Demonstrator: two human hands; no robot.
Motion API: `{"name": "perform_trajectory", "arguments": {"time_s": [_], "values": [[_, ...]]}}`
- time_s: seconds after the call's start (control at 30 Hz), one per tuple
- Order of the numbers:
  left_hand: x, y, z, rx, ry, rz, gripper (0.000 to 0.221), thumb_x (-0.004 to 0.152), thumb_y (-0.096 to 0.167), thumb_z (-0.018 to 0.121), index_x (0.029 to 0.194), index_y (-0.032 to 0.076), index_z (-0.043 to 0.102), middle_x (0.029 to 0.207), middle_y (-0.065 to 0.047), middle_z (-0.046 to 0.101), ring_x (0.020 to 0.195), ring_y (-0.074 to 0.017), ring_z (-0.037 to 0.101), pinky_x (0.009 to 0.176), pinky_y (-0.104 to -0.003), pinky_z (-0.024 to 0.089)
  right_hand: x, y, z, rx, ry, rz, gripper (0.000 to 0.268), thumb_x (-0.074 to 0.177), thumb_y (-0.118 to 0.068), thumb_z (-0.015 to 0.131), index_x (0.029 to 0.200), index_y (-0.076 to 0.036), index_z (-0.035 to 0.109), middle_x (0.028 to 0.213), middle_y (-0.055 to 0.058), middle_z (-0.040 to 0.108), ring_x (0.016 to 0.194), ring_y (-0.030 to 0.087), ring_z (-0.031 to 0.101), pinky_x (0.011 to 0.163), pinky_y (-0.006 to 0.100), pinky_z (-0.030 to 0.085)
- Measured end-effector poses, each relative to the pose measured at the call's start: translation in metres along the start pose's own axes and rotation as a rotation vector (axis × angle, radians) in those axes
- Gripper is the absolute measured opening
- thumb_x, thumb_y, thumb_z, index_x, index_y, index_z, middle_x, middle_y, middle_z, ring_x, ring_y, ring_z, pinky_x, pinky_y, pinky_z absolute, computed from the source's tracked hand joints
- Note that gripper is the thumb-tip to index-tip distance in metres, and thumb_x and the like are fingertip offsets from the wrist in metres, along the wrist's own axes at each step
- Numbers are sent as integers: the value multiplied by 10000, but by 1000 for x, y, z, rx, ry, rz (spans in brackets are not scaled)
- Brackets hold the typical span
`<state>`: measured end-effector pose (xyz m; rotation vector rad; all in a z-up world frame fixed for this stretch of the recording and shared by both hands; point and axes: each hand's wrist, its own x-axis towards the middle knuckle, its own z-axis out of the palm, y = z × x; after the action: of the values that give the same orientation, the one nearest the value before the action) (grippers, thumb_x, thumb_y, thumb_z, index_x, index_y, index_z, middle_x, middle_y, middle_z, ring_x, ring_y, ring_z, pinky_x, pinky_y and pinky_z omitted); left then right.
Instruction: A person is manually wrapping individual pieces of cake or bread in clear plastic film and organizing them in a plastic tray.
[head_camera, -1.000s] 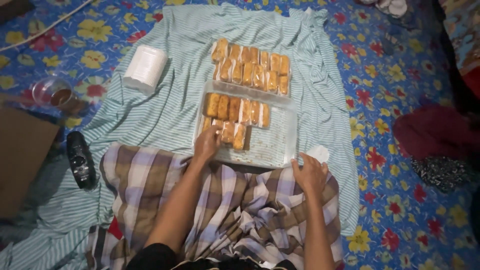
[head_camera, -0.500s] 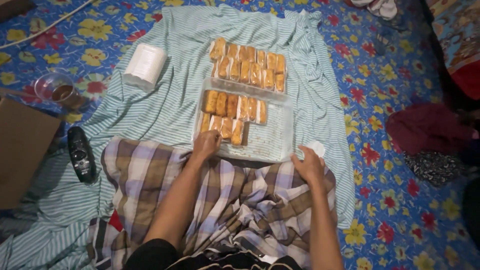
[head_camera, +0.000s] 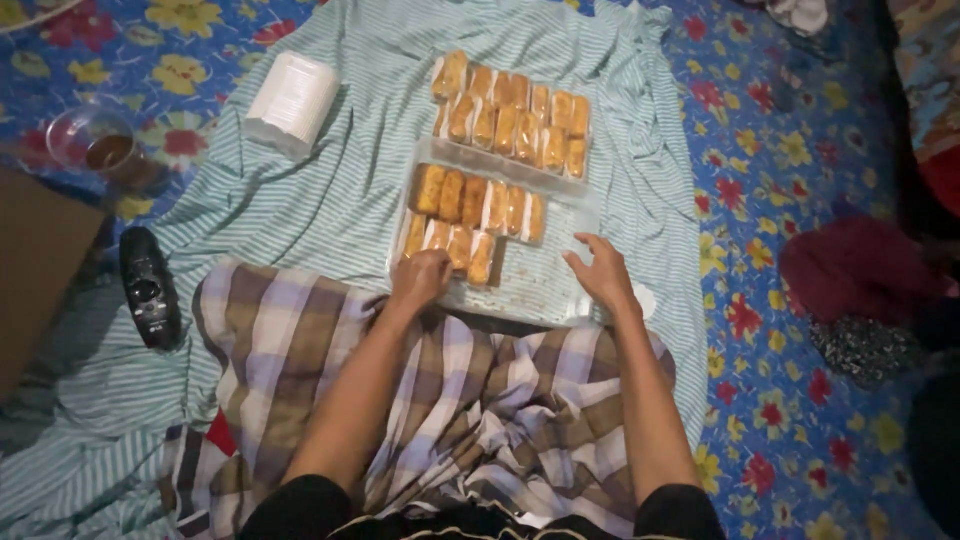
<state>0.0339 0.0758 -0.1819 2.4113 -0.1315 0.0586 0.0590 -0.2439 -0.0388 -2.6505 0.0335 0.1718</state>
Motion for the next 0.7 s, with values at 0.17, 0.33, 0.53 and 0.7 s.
{"name": "perform_trajectory", "arguments": {"time_s": [0.17,0.33,0.53,0.7], "values": [[4,1,0,-44,25,19,139,914,303,652,908,182,721,779,-93,724,847,-318,739,766,-451,595,64,21,24,21,14,21,465,924,-320,723,1340,-127,648,1302,148,653,1160,326,654,999,454,523],[13,-3,5,-93,-35,-8,170,931,302,629,938,162,727,814,-119,731,867,-337,738,776,-462,594,125,31,29,67,68,18,433,915,-287,726,1312,-127,656,1272,147,672,1134,335,660,973,447,529],[23,-3,1,-163,-42,-21,185,938,298,616,908,141,708,801,-140,715,857,-359,728,756,-463,586,190,20,30,-10,98,119,455,909,-327,657,1316,-124,647,1252,142,677,1155,343,647,1001,455,516],[29,2,-8,-204,-57,-27,168,938,254,616,931,114,709,801,-180,711,848,-396,719,753,-488,578,239,37,53,-36,80,240,531,846,-434,688,1314,-188,644,1246,71,677,1196,307,624,1031,429,493]]}}
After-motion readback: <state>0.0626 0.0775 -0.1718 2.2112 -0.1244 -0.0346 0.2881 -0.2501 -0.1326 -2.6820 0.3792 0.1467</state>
